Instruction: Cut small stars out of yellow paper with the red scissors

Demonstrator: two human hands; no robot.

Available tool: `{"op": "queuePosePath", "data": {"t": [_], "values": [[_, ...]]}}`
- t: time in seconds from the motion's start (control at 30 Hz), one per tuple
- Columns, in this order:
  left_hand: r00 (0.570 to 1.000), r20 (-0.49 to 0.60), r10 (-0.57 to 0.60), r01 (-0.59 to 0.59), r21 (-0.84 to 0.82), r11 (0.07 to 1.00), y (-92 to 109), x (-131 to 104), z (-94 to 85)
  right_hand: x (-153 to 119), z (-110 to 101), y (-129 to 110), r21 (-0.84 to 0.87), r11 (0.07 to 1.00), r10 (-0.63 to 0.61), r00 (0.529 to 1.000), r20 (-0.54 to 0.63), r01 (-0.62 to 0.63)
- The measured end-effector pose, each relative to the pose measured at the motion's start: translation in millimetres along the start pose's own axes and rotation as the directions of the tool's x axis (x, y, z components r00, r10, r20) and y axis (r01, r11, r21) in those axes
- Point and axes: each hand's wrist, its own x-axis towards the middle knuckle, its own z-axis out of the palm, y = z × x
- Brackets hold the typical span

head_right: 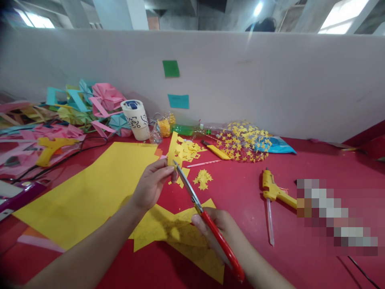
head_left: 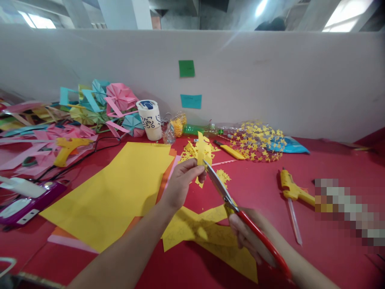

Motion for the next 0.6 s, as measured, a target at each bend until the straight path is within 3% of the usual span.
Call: {"op": "queuePosePath", "data": {"t": [0.37, 0.6], "values": [[1.000, -0.007, 0.003, -0.003, -0.076, 0.997, 1.5, 2.4, -2.6, 4.4, -0.2, 8.7, -0.038, 0.999, -0.027, 1.000, -0.015, 0.027], [1.000, 0.000, 0.004, -0.004, -0.006, 1.000, 6.6, 3.9, -4.9, 2.7, -6.4, 7.0, -0.113, 0.992, -0.056, 0.998, -0.006, 0.055]]}}
